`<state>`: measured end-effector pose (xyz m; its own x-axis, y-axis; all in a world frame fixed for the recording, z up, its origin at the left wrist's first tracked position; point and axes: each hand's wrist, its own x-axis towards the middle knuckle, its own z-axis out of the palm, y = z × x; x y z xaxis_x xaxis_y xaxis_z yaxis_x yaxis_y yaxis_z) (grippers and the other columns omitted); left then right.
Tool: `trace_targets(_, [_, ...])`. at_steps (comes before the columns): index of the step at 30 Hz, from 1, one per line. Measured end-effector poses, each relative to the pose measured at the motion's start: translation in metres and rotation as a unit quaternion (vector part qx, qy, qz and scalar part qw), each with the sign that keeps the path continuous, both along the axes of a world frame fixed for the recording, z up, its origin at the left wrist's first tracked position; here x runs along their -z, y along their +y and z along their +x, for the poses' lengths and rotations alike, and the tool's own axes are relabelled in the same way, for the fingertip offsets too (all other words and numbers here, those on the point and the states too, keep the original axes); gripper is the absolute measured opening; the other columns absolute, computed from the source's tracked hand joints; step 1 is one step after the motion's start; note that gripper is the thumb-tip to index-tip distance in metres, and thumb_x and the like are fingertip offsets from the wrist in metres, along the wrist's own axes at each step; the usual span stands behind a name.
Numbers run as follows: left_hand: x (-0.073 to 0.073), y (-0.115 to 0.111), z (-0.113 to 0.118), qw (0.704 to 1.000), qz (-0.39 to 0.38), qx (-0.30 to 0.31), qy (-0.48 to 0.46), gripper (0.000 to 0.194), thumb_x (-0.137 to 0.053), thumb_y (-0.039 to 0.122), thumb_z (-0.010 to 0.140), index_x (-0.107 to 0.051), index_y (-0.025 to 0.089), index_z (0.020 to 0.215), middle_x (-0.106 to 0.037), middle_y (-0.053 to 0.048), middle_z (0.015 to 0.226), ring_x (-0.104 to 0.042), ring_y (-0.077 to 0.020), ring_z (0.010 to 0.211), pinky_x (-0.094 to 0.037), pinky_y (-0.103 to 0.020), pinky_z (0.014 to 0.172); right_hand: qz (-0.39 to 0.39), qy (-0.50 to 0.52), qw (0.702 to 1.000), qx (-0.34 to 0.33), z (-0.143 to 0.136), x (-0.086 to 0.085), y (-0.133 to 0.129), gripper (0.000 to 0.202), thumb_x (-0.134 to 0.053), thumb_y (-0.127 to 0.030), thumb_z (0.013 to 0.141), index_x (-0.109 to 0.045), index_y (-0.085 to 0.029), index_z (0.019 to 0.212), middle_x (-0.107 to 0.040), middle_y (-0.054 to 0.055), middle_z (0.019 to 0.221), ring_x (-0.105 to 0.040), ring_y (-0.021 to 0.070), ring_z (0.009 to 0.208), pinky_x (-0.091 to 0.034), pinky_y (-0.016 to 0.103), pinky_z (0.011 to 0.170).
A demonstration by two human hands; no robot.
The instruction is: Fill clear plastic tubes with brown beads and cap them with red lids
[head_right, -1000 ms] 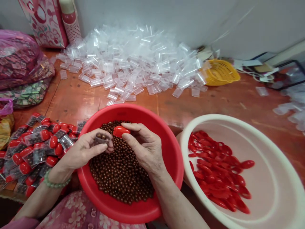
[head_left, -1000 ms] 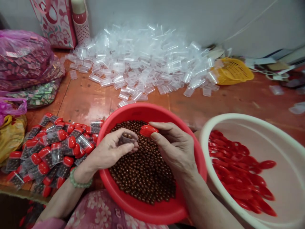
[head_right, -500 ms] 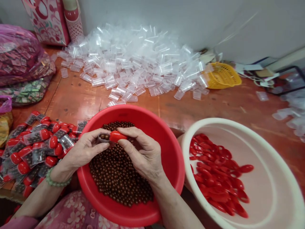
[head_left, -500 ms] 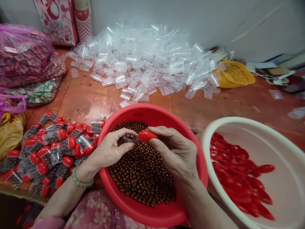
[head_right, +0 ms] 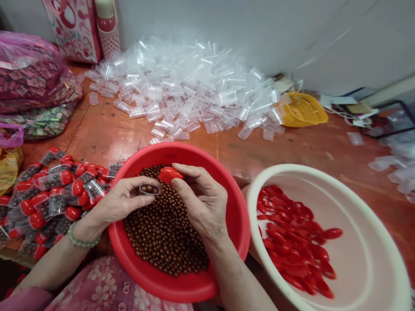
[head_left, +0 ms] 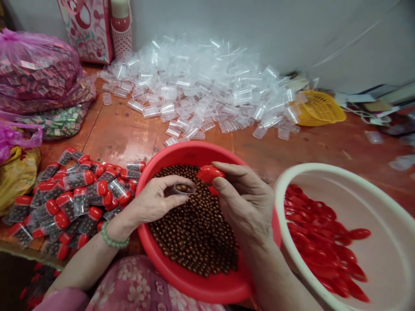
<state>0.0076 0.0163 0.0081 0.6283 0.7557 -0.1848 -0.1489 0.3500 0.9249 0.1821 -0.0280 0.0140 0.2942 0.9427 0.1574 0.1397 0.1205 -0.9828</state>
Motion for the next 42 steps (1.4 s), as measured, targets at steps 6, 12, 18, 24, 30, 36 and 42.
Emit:
trace_targets(6, [-0.007, 0.0, 0.001, 0.999, 0.032, -0.015, 0.041, 0.024, -0.065, 0.012, 0.078, -0.068, 0.014, 0.101, -0.068, -0.004, 0.101, -0.061, -0.0147, 0.095, -0.045, -0.03, 0.093, 0.01, 0.014, 1.0, 0.005, 0.0, 0.004, 0.0, 0.021, -0.07, -0.031, 0.083, -0.07, -0.03, 0.104, -0.073, 0.001, 0.1, -0.069, 0.0173, 0.09, -0.056, 0.036, 0.087])
trace_targets(12, [-0.009, -0.002, -0.003, 0.999, 0.043, 0.0, 0.032, 0.021, -0.067, 0.013, 0.077, -0.069, 0.015, 0.098, -0.067, -0.004, 0.102, -0.06, -0.0146, 0.096, -0.044, -0.029, 0.094, 0.017, 0.023, 1.0, 0.007, 0.001, 0.005, 0.001, 0.021, -0.07, -0.032, 0.082, -0.07, -0.03, 0.104, -0.074, 0.0, 0.099, -0.069, 0.0155, 0.086, -0.057, 0.032, 0.082])
trace_targets(18, [-0.007, -0.001, -0.003, 0.999, -0.037, 0.0, 0.022, 0.028, -0.069, 0.022, 0.077, -0.066, 0.016, 0.104, -0.067, -0.004, 0.096, -0.063, -0.0139, 0.086, -0.05, -0.027, 0.078, 0.025, 0.019, 1.0, 0.007, 0.002, 0.005, 0.002, 0.022, -0.072, -0.031, 0.081, -0.071, -0.03, 0.103, -0.074, 0.0, 0.099, -0.069, 0.0153, 0.087, -0.057, 0.031, 0.081])
trace_targets(24, [-0.007, 0.005, -0.002, 0.998, -0.065, -0.002, 0.0, 0.03, -0.069, 0.015, 0.074, -0.064, 0.014, 0.104, -0.067, -0.004, 0.093, -0.063, -0.0123, 0.086, -0.052, -0.025, 0.077, 0.032, 0.016, 0.999, -0.003, 0.003, 0.008, 0.004, 0.022, -0.072, -0.029, 0.081, -0.072, -0.031, 0.104, -0.073, -0.001, 0.098, -0.069, 0.0144, 0.088, -0.056, 0.03, 0.081])
trace_targets(30, [0.001, 0.007, -0.001, 0.994, -0.101, -0.004, -0.05, 0.037, -0.069, 0.01, 0.072, -0.063, 0.014, 0.108, -0.069, -0.005, 0.095, -0.065, -0.0145, 0.091, -0.052, -0.027, 0.08, 0.012, -0.007, 1.0, -0.017, 0.001, 0.005, 0.004, 0.021, -0.071, -0.028, 0.082, -0.071, -0.03, 0.103, -0.074, 0.0, 0.098, -0.07, 0.0163, 0.089, -0.057, 0.032, 0.084])
trace_targets(36, [0.002, 0.009, -0.001, 0.992, -0.108, 0.019, -0.057, 0.034, -0.068, 0.008, 0.072, -0.062, 0.012, 0.105, -0.07, -0.006, 0.094, -0.065, -0.013, 0.083, -0.051, -0.028, 0.079, 0.009, -0.042, 0.999, -0.028, 0.003, -0.001, 0.01, 0.02, -0.07, -0.025, 0.082, -0.072, -0.03, 0.102, -0.074, 0.0, 0.097, -0.07, 0.0158, 0.089, -0.056, 0.032, 0.085])
trace_targets(42, [0.004, 0.009, -0.002, 0.992, -0.106, 0.049, -0.048, 0.023, -0.065, 0.011, 0.077, -0.062, 0.011, 0.1, -0.07, -0.006, 0.09, -0.066, -0.0125, 0.083, -0.051, -0.026, 0.077, 0.034, -0.153, 0.982, -0.11, 0.009, -0.008, 0.023, 0.02, -0.065, -0.022, 0.086, -0.07, -0.027, 0.104, -0.074, 0.0, 0.099, -0.07, 0.0162, 0.09, -0.056, 0.032, 0.084])
